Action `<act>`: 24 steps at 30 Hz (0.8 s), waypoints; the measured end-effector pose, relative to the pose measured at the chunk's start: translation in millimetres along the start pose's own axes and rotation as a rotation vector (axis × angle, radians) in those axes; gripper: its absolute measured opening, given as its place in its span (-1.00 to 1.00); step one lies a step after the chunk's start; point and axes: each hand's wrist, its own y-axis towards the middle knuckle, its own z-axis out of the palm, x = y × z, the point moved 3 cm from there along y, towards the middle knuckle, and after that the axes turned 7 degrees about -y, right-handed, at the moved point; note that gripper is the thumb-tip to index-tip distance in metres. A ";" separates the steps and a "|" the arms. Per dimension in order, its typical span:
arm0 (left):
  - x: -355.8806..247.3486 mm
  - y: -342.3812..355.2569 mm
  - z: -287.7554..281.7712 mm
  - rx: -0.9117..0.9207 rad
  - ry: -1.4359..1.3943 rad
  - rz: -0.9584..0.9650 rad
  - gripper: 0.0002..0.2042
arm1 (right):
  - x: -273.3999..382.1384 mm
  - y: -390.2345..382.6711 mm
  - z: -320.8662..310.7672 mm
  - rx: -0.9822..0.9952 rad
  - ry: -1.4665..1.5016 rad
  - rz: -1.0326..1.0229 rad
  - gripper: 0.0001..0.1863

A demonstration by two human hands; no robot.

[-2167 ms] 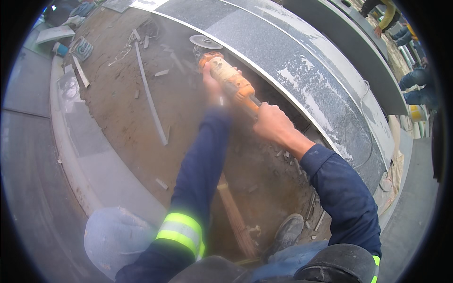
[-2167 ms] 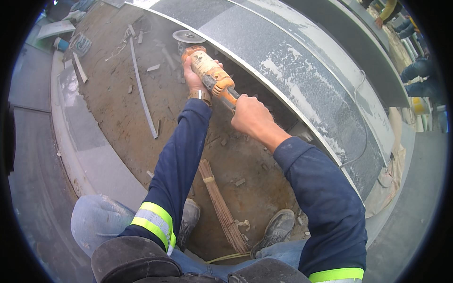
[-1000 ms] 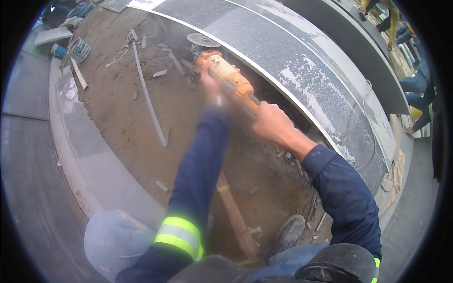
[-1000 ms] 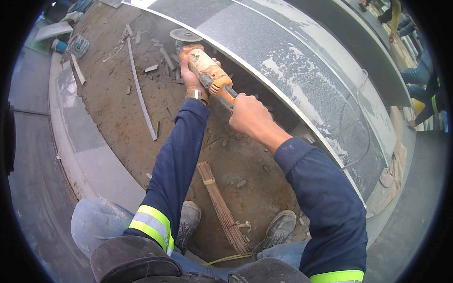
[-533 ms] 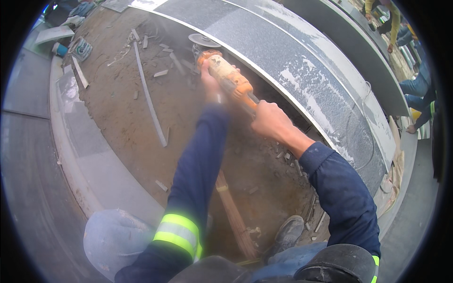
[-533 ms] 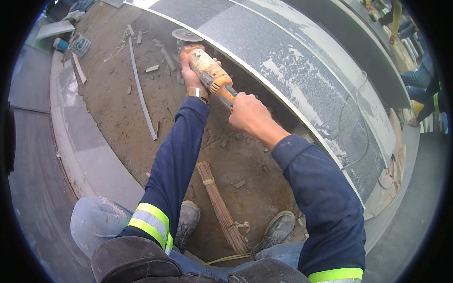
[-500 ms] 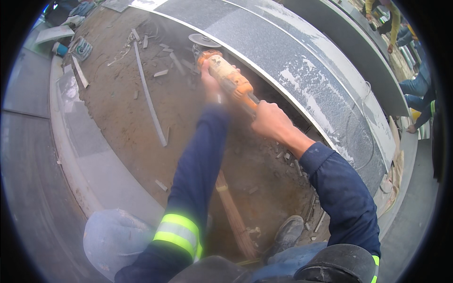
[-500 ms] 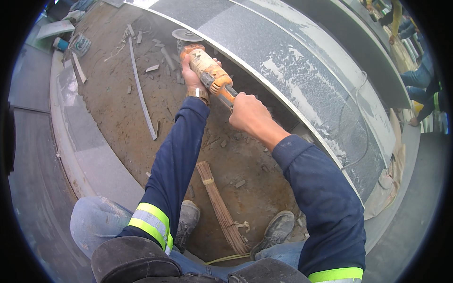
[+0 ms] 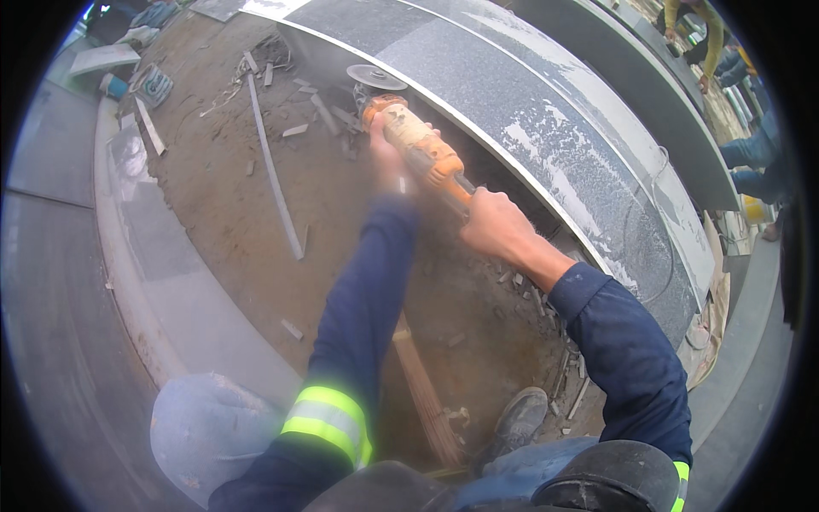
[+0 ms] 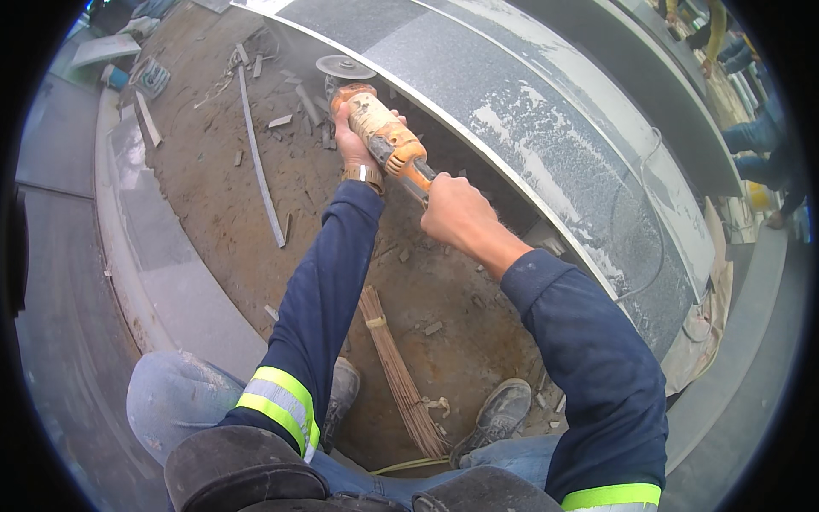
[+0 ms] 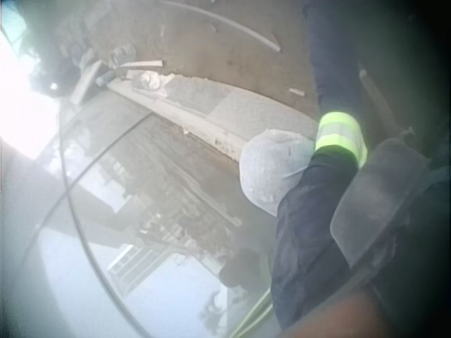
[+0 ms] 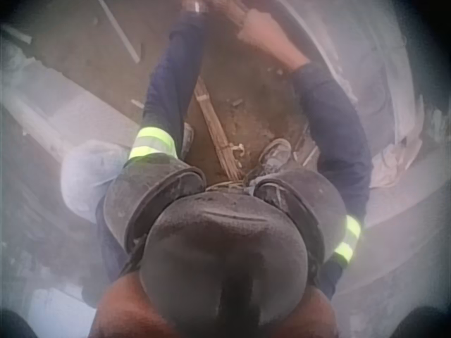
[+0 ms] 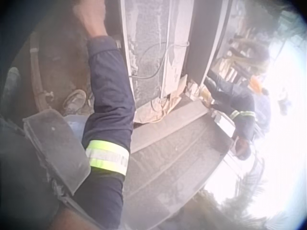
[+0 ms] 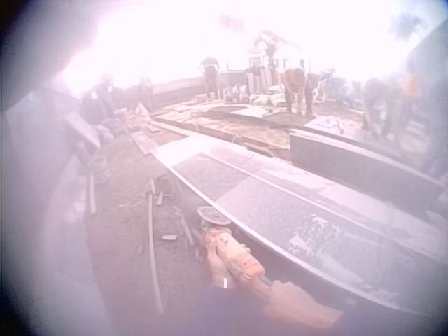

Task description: The person uses an angle grinder to grind the edge of a large stone slab on the ground. The person holds the tool with both hands and moves it along the slab's edge, creating dust. Other workers are visible in the background.

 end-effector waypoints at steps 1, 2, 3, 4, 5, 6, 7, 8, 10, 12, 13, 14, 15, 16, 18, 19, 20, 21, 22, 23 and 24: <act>0.2 -0.3 -0.5 0.000 0.004 0.002 -0.24 | -0.2 -0.8 0.0 0.006 0.002 0.003 -0.62; -0.2 -0.8 -0.3 -0.001 0.007 0.005 -0.25 | -0.1 -1.2 0.0 0.013 0.005 0.005 -0.62; -0.5 -1.7 -0.6 -0.006 0.019 0.018 -0.25 | -0.1 -1.8 -0.2 0.019 0.008 0.007 -0.62; -0.5 -3.0 -1.1 -0.011 0.032 0.031 -0.25 | 0.2 -3.3 -1.1 0.020 0.007 0.005 -0.62; 1.0 -4.2 -0.7 -0.016 0.042 0.040 -0.26 | -0.5 -6.2 -2.5 0.021 0.005 0.008 -0.62; 2.5 -4.8 0.4 -0.009 0.037 0.037 -0.26 | -1.4 -7.9 -3.3 0.022 0.003 0.011 -0.62; 4.1 -4.9 1.7 -0.002 0.032 0.033 -0.26 | -2.3 -8.0 -3.7 0.009 -0.001 0.006 -0.62; 4.2 -5.3 0.4 0.001 0.032 0.033 -0.26 | -2.5 -7.6 -2.1 -0.002 -0.001 -0.004 -0.63; 0.5 -3.6 -1.4 -0.001 0.045 0.034 -0.26 | -1.5 -6.5 -0.5 -0.004 0.004 -0.021 -0.63; -0.9 -1.9 0.2 -0.006 0.025 0.005 -0.26 | 0.8 -3.9 -1.8 0.008 0.014 -0.032 -0.63; -0.9 -1.4 0.6 -0.013 -0.002 -0.022 -0.27 | -0.2 -2.2 -1.0 -0.007 0.025 -0.031 -0.62; -0.1 -2.1 2.2 -0.021 -0.030 -0.048 -0.27 | -1.2 -0.6 0.3 -0.021 0.034 -0.030 -0.61; 0.4 -2.1 4.3 -0.026 -0.028 -0.053 -0.27 | -2.1 0.9 1.1 -0.035 0.043 -0.030 -0.60; 0.9 -1.9 6.4 -0.031 -0.026 -0.057 -0.26 | -3.4 3.1 2.1 -0.020 0.042 -0.015 -0.61; -2.0 0.1 4.2 -0.034 -0.008 -0.040 -0.26 | 1.8 5.9 0.8 0.017 0.040 0.007 -0.63; -4.0 2.1 3.8 -0.029 0.009 -0.021 -0.26 | 3.8 7.3 0.7 0.019 0.040 0.014 -0.63; -4.3 4.6 3.9 -0.022 0.025 -0.005 -0.26 | 4.5 8.4 -0.1 0.019 0.040 0.024 -0.63; -4.1 6.4 3.5 -0.020 0.028 -0.006 -0.26 | 5.0 9.8 -0.5 0.018 0.039 0.033 -0.63; -4.0 7.9 2.9 -0.019 0.031 -0.007 -0.26 | 5.5 11.7 -0.3 0.027 0.029 0.035 -0.63; -4.4 11.2 1.6 -0.016 0.034 -0.007 -0.27 | 6.2 14.1 -0.5 0.034 0.020 0.035 -0.63; -5.5 14.5 0.5 -0.010 0.028 -0.018 -0.27 | 6.6 16.2 -0.6 0.040 0.011 0.035 -0.63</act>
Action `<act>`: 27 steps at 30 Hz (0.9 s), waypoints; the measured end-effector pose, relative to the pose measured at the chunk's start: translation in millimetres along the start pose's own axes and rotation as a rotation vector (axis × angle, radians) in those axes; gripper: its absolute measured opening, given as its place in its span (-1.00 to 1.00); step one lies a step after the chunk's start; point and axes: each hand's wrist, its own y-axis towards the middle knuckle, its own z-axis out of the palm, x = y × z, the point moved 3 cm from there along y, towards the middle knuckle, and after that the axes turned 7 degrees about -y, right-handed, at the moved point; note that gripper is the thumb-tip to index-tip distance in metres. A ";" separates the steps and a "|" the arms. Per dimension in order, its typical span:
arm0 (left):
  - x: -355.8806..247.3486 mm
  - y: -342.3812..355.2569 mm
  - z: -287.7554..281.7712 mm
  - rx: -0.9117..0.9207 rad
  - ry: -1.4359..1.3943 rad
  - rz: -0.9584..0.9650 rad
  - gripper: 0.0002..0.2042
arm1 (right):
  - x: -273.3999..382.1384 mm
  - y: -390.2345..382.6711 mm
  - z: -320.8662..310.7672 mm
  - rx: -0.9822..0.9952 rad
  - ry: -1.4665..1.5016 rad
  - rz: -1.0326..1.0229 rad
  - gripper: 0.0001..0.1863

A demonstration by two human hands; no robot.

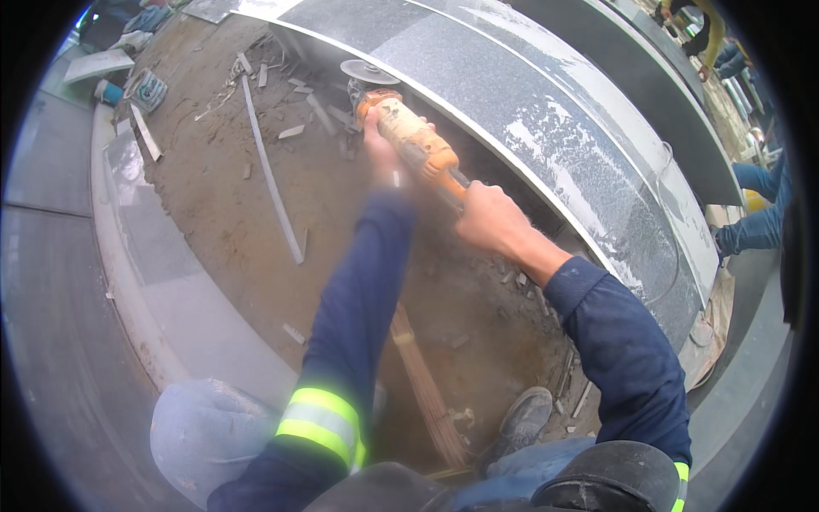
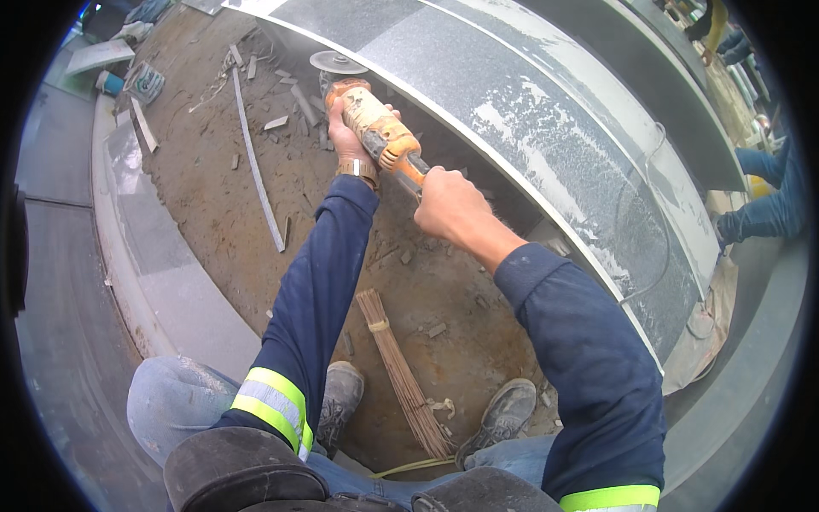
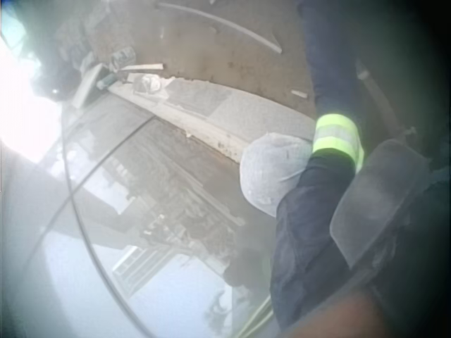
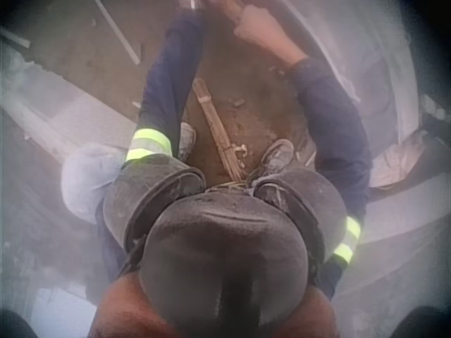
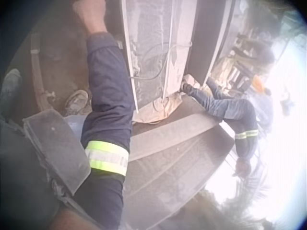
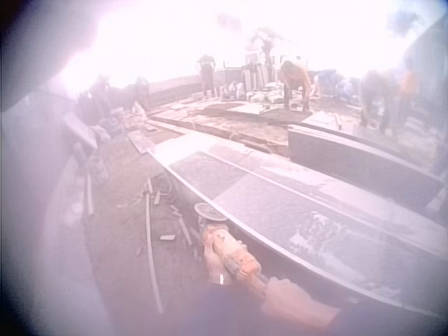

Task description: The person uses an angle grinder to grind the edge of a large stone slab on the ground. The person holds the tool with both hands and moves it along the slab's edge, creating dust. Other workers are visible in the background.

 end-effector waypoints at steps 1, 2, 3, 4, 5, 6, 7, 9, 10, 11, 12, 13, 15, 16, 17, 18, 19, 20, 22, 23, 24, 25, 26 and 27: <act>-1.7 2.9 -1.2 0.006 -0.007 -0.011 -0.27 | 0.3 1.8 0.1 -0.006 0.000 -0.006 -0.62; -1.5 2.7 -0.9 0.009 -0.015 -0.023 -0.27 | -0.3 3.5 1.6 -0.009 -0.001 -0.010 -0.62; -0.9 2.5 -0.3 0.006 -0.001 -0.006 -0.26 | -0.9 4.8 2.7 -0.013 -0.002 -0.013 -0.62; 0.0 2.6 0.7 0.003 0.013 0.011 -0.26 | -1.8 5.9 3.5 -0.012 0.001 -0.012 -0.61; -0.7 2.7 1.1 0.000 0.028 0.031 -0.25 | -1.2 6.4 3.0 -0.012 0.005 -0.013 -0.61; -1.1 2.0 1.0 0.000 0.026 0.026 -0.25 | -0.7 6.4 2.9 -0.012 0.008 -0.015 -0.61; -1.5 1.0 0.7 0.000 0.024 0.021 -0.24 | -1.4 6.6 4.4 -0.017 0.008 -0.017 -0.61; -1.3 0.8 -1.1 0.003 0.022 0.017 -0.24 | -4.1 6.0 7.4 -0.029 0.008 -0.021 -0.61; -0.4 0.0 -2.2 0.003 0.022 0.019 -0.24 | -5.6 5.1 8.4 -0.049 0.016 -0.033 -0.62; 0.7 -1.9 -1.6 0.005 0.021 0.020 -0.24 | -6.8 2.8 8.5 -0.069 0.022 -0.044 -0.63; 1.4 -3.9 -1.3 0.001 0.018 0.016 -0.24 | -7.8 0.8 8.6 -0.088 0.029 -0.055 -0.64; 2.0 -6.4 -1.3 -0.003 0.016 0.012 -0.24 | -9.3 -0.2 10.0 -0.086 0.031 -0.056 -0.63; 4.2 -11.4 2.1 -0.002 0.016 0.018 -0.25 | -11.2 -2.7 10.1 -0.086 0.037 -0.057 -0.63; 6.1 -14.1 3.8 0.000 0.019 0.030 -0.25 | -12.6 -4.3 9.9 -0.085 0.037 -0.055 -0.63; 6.5 -15.5 3.3 0.000 0.021 0.043 -0.25 | -11.5 -7.8 8.0 -0.082 0.037 -0.055 -0.63; 6.5 -16.0 3.1 -0.001 0.008 0.032 -0.25 | -10.9 -10.3 7.0 -0.079 0.037 -0.055 -0.63; 6.1 -16.4 2.8 -0.002 -0.006 0.021 -0.25 | -10.8 -11.5 7.0 -0.082 0.036 -0.059 -0.63; 5.8 -16.5 2.4 -0.003 -0.018 0.010 -0.25 | -10.7 -12.5 6.9 -0.084 0.037 -0.062 -0.63; 4.8 -16.9 1.7 0.000 -0.015 0.008 -0.26 | -10.0 -14.5 6.2 -0.088 0.038 -0.071 -0.63; 5.3 -17.8 2.9 0.001 -0.014 0.006 -0.26 | -10.5 -15.3 5.8 -0.087 0.039 -0.074 -0.63; 6.0 -19.2 3.8 -0.002 -0.006 0.012 -0.26 | -10.8 -16.0 5.5 -0.087 0.039 -0.077 -0.62; 7.3 -21.2 4.3 -0.006 0.001 0.019 -0.26 | -11.7 -16.4 5.7 -0.083 0.039 -0.072 -0.62; 8.6 -23.2 5.0 -0.010 0.007 0.025 -0.27 | -12.6 -17.1 5.9 -0.079 0.037 -0.067 -0.62; 10.0 -24.5 6.2 -0.014 0.000 0.021 -0.27 | -13.4 -17.9 5.7 -0.075 0.036 -0.062 -0.62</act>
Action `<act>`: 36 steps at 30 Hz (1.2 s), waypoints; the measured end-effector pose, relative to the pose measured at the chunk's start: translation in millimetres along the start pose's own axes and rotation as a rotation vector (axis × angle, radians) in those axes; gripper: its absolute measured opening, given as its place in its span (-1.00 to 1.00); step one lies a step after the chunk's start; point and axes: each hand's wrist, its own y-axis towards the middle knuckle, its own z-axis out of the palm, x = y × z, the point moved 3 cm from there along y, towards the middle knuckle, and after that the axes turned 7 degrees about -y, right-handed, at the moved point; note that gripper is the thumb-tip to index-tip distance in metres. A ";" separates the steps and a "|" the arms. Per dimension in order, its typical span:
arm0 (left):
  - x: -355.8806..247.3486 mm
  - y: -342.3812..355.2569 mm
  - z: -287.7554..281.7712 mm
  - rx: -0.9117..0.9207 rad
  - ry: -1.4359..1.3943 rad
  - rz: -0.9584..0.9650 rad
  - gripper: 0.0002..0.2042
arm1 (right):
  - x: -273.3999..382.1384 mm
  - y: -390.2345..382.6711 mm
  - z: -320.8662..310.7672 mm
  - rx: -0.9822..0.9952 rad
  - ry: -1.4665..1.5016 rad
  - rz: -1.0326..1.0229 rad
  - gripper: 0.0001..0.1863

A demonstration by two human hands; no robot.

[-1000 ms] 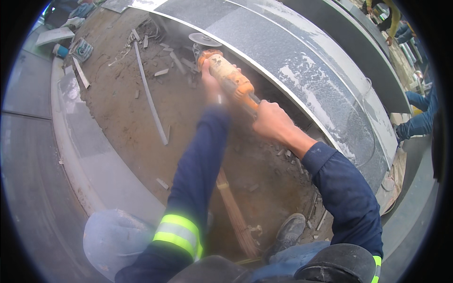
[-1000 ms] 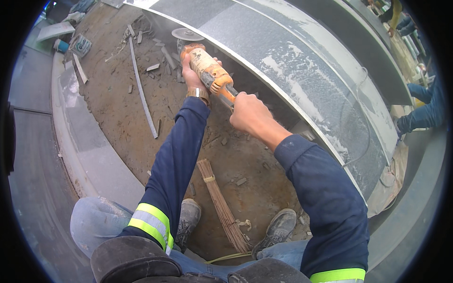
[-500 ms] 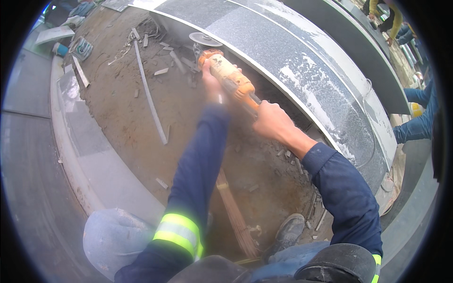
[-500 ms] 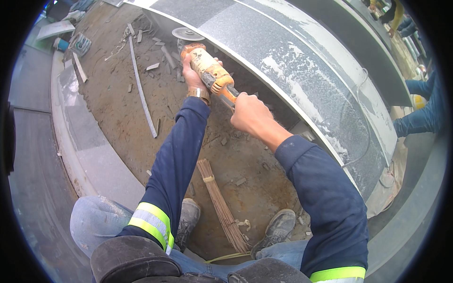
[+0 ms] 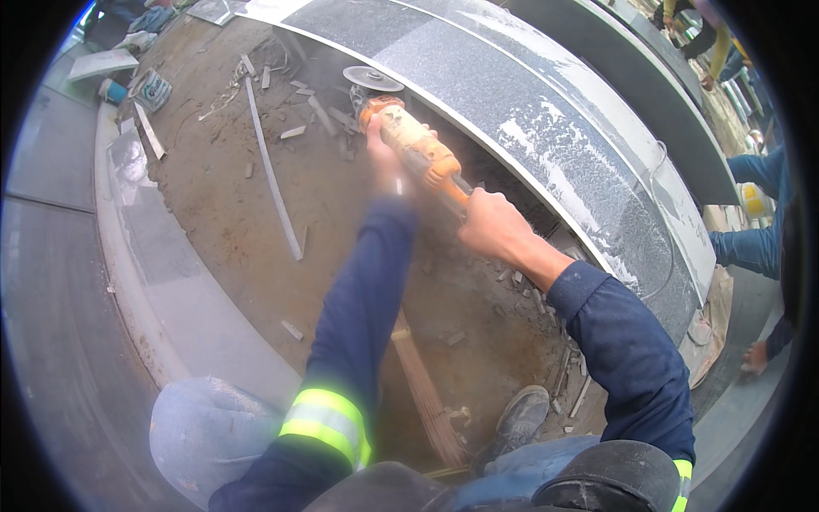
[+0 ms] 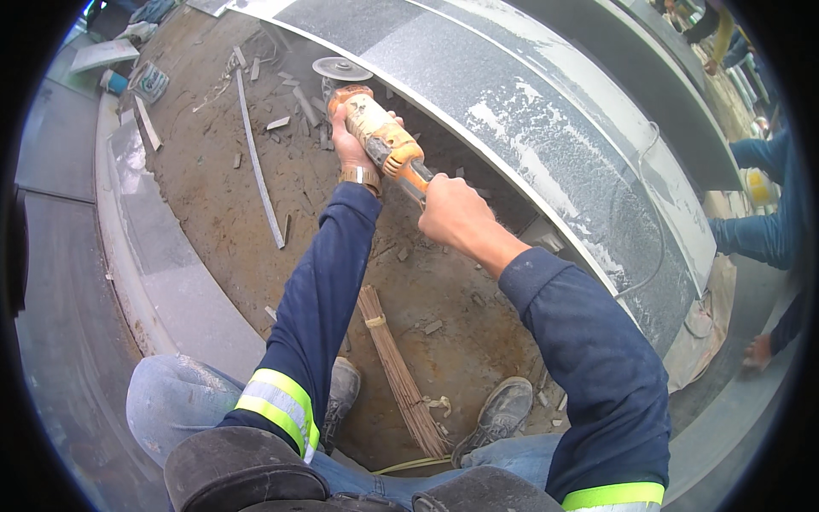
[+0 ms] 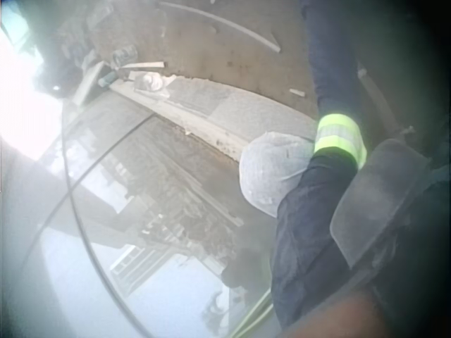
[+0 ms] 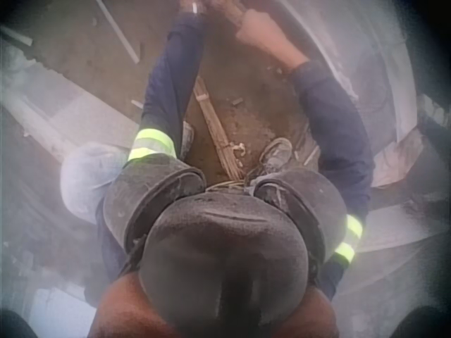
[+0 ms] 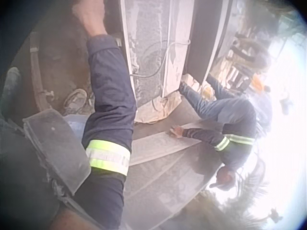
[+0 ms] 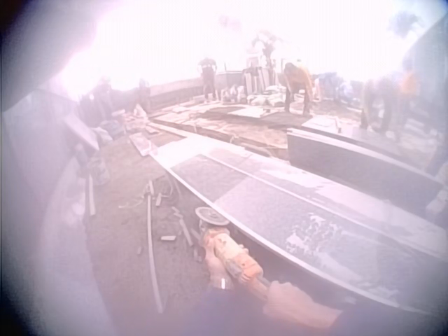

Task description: The person uses an angle grinder to grind the edge of a large stone slab on the ground. The person holds the tool with both hands and moves it along the slab's edge, creating dust. Other workers are visible in the background.

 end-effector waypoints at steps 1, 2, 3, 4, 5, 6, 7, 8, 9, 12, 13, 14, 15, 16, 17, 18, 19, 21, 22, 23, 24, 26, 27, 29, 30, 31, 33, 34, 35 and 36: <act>1.5 -1.1 1.3 -0.004 -0.007 -0.005 -0.27 | -0.8 -0.6 -0.5 0.018 -0.011 0.016 -0.62; 0.7 -1.0 -0.7 -0.010 -0.010 -0.005 -0.27 | 1.4 -1.3 -1.4 0.038 -0.019 0.027 -0.62; 0.0 -0.5 -2.2 -0.003 -0.014 -0.007 -0.27 | 2.5 -1.7 -1.3 0.058 -0.027 0.038 -0.62; -0.8 0.0 -3.6 0.005 -0.018 -0.010 -0.27 | 2.5 -1.6 -0.4 0.056 -0.028 0.036 -0.62; -0.5 -0.1 -3.7 0.014 -0.024 -0.015 -0.27 | 1.5 -1.8 0.3 0.053 -0.029 0.038 -0.62; 0.0 -0.4 -4.1 0.014 -0.019 -0.007 -0.27 | 0.6 -2.2 0.6 0.050 -0.030 0.039 -0.62; 1.1 -0.7 -4.6 0.013 -0.013 0.001 -0.27 | -0.2 -2.9 0.7 0.050 -0.033 0.039 -0.62; 1.9 -0.5 -5.1 0.013 -0.009 0.009 -0.26 | -0.6 -3.8 0.3 0.050 -0.037 0.039 -0.62; 2.4 -0.4 -5.7 0.016 -0.012 0.009 -0.27 | -0.9 -4.6 0.1 0.050 -0.040 0.038 -0.62; 4.1 -0.8 -6.6 0.025 -0.018 0.011 -0.27 | -2.5 -6.2 0.8 0.059 -0.041 0.028 -0.62; 4.5 -1.1 -6.8 0.028 -0.017 0.013 -0.28 | -2.7 -6.9 0.6 0.062 -0.041 0.030 -0.62; 4.6 -1.8 -6.1 0.031 -0.015 0.016 -0.28 | -3.0 -7.5 0.4 0.065 -0.040 0.031 -0.62; 4.5 -2.9 -6.0 0.027 -0.013 0.021 -0.28 | -3.2 -8.0 0.4 0.068 -0.039 0.032 -0.62; 4.5 -4.4 -6.1 0.023 -0.010 0.026 -0.28 | -3.6 -8.2 0.9 0.071 -0.039 0.029 -0.62; 5.7 -6.2 -5.1 0.020 -0.009 0.028 -0.28 | -5.0 -8.6 1.5 0.073 -0.040 0.029 -0.61; 7.1 -8.0 -3.9 0.025 -0.001 0.034 -0.28 | -6.4 -9.2 1.7 0.075 -0.041 0.029 -0.61; 8.9 -9.9 -2.7 0.030 0.006 0.038 -0.28 | -7.9 -10.5 1.5 0.072 -0.044 0.029 -0.61; 8.7 -12.8 -2.1 0.030 0.016 0.043 -0.28 | -8.1 -12.5 1.9 0.067 -0.049 0.021 -0.60; 8.7 -13.8 -1.8 0.027 0.017 0.038 -0.28 | -7.8 -13.2 1.5 0.072 -0.048 0.023 -0.60; 8.7 -14.4 -1.9 0.024 0.019 0.033 -0.28 | -7.3 -14.3 0.5 0.078 -0.046 0.025 -0.60; 8.3 -15.0 -2.1 0.023 0.016 0.029 -0.28 | -7.0 -15.0 0.1 0.083 -0.043 0.027 -0.60; 8.9 -15.9 -2.0 0.020 0.009 0.018 -0.27 | -7.9 -16.0 0.5 0.076 -0.046 0.025 -0.60; 9.4 -16.2 -1.8 0.018 0.012 0.024 -0.27 | -8.6 -16.3 0.6 0.072 -0.048 0.025 -0.60; 9.2 -15.2 -2.9 0.012 0.019 0.038 -0.27 | -7.7 -14.9 0.3 0.081 -0.044 0.017 -0.60; 7.8 -13.5 -4.1 0.014 0.014 0.033 -0.27 | -6.7 -14.1 0.3 0.086 -0.042 0.012 -0.60; 5.6 -11.2 -5.0 0.016 0.010 0.029 -0.27 | -6.1 -13.1 0.9 0.081 -0.039 0.007 -0.61; 5.7 -7.9 -4.3 0.025 0.007 0.017 -0.27 | -7.0 -10.0 2.2 0.069 -0.035 0.005 -0.61; 6.1 -6.3 -3.9 0.031 0.009 0.011 -0.27 | -7.3 -8.8 2.0 0.062 -0.029 0.008 -0.61; 4.6 -5.1 -5.3 0.035 0.011 0.011 -0.27 | -5.7 -7.4 2.3 0.057 -0.025 0.007 -0.62; 2.6 -2.7 -6.0 0.035 0.016 0.015 -0.27 | -3.9 -6.3 2.2 0.052 -0.020 0.005 -0.62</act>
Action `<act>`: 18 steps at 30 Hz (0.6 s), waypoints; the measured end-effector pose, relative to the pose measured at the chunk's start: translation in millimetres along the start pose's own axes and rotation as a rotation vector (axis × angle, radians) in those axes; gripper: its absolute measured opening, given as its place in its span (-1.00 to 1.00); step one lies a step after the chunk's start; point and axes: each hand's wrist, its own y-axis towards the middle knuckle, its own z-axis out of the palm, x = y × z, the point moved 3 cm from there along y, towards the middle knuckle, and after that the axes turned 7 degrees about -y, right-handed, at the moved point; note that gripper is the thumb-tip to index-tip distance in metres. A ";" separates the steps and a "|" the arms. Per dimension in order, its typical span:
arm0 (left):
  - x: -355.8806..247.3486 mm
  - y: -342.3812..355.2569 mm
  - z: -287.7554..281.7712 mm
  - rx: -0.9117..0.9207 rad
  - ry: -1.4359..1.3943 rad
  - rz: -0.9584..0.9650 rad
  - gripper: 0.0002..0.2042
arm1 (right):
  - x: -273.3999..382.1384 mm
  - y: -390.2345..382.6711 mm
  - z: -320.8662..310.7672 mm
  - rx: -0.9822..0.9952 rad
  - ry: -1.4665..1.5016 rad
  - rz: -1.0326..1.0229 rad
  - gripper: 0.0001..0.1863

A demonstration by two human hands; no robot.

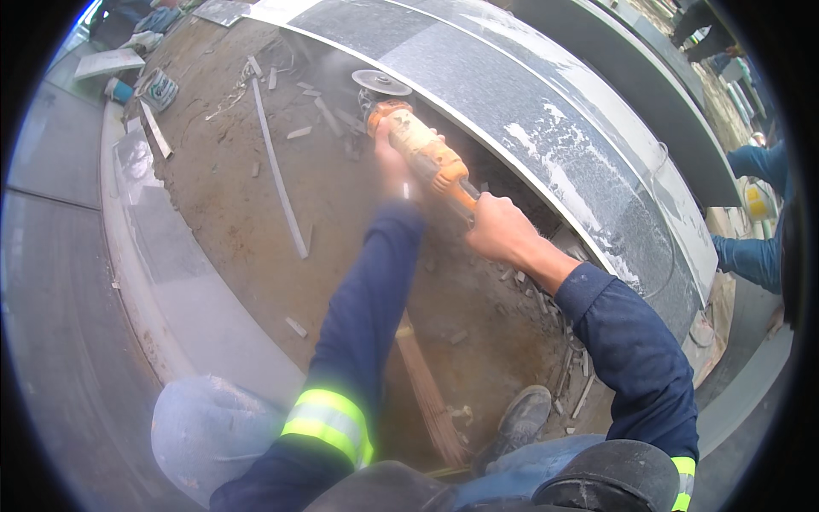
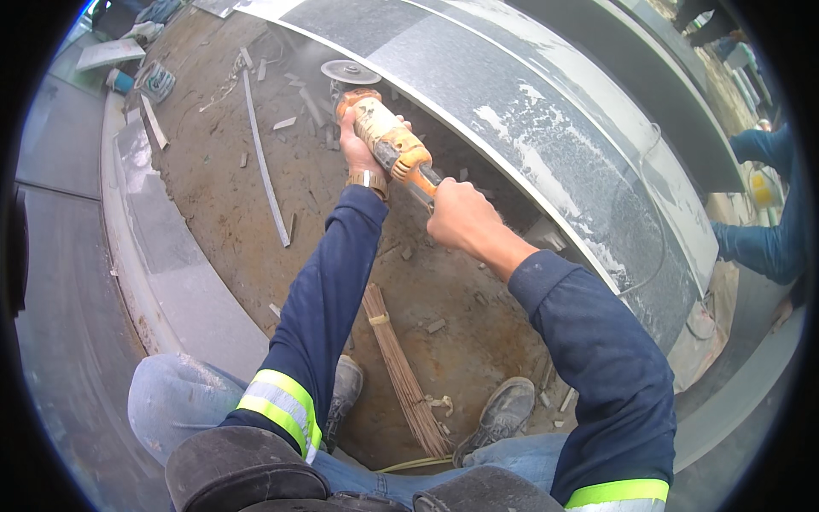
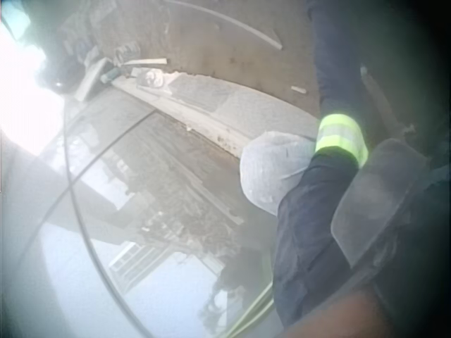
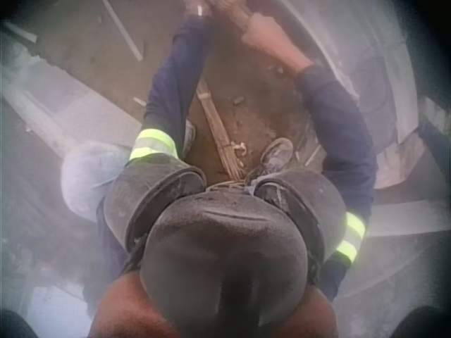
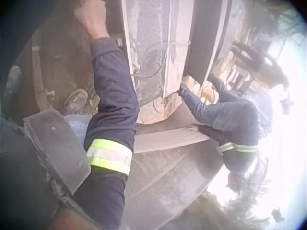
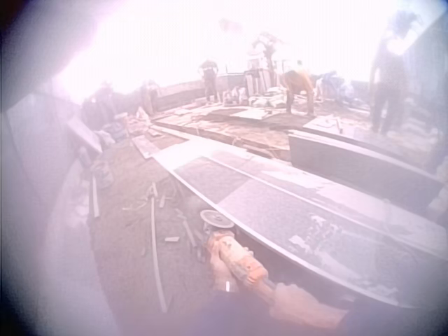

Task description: The person uses an angle grinder to grind the edge of a large stone slab on the ground. The person holds the tool with both hands and moves it along the slab's edge, creating dust. Other workers are visible in the background.

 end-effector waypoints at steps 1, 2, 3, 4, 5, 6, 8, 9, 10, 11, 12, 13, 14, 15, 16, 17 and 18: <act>-2.3 3.5 0.0 0.001 0.005 0.003 -0.26 | 2.1 1.0 -1.0 -0.002 -0.003 -0.011 -0.62; -3.9 4.7 -0.1 0.000 0.010 0.006 -0.26 | 4.9 1.3 -2.9 -0.001 -0.006 -0.020 -0.62; -5.0 5.3 -0.8 -0.007 0.010 -0.002 -0.25 | 7.3 2.1 -4.0 -0.001 -0.009 -0.030 -0.62; -6.2 6.1 -1.2 -0.013 0.009 -0.009 -0.25 | 8.8 3.6 -3.9 -0.002 -0.010 -0.036 -0.62; -7.2 7.4 -2.1 -0.018 0.009 -0.016 -0.24 | 10.3 4.9 -4.0 -0.004 -0.010 -0.042 -0.62; -8.9 9.0 -2.3 -0.013 0.015 -0.009 -0.24 | 11.4 6.4 -3.8 -0.006 -0.010 -0.048 -0.62; -10.2 12.3 -1.0 0.000 0.025 0.000 -0.24 | 11.2 10.9 -2.2 -0.021 0.008 -0.063 -0.61; -9.2 12.5 -0.8 -0.010 0.017 -0.013 -0.24 | 10.0 12.6 -1.6 -0.029 0.017 -0.068 -0.61; -8.4 12.7 -0.8 -0.020 0.009 -0.027 -0.24 | 8.4 13.8 -1.0 -0.033 0.022 -0.061 -0.61; -9.2 13.2 -1.3 -0.030 0.002 -0.036 -0.25 | 9.0 14.6 -0.9 -0.037 0.027 -0.059 -0.60; -10.1 14.0 -1.1 -0.025 0.010 -0.030 -0.24 | 9.6 15.3 -0.9 -0.041 0.033 -0.057 -0.60; -10.7 15.1 -0.8 -0.020 0.019 -0.024 -0.24 | 10.5 16.6 -0.9 -0.024 0.025 -0.051 -0.60; -11.6 16.5 -1.3 -0.017 0.027 -0.018 -0.24 | 12.7 17.5 -2.2 -0.007 0.019 -0.045 -0.60; -12.5 17.8 -2.0 -0.015 0.029 -0.023 -0.24 | 13.8 18.7 -2.6 0.011 0.012 -0.038 -0.59; -13.5 19.2 -2.8 -0.014 0.032 -0.028 -0.24 | 13.6 20.4 -1.9 0.010 0.010 -0.036 -0.59; -14.8 21.3 -3.3 -0.011 0.034 -0.030 -0.24 | 13.7 22.4 -1.5 0.008 0.009 -0.036 -0.59; -15.6 23.3 -3.8 -0.015 0.035 -0.025 -0.24 | 14.1 24.2 -1.0 0.007 0.008 -0.037 -0.59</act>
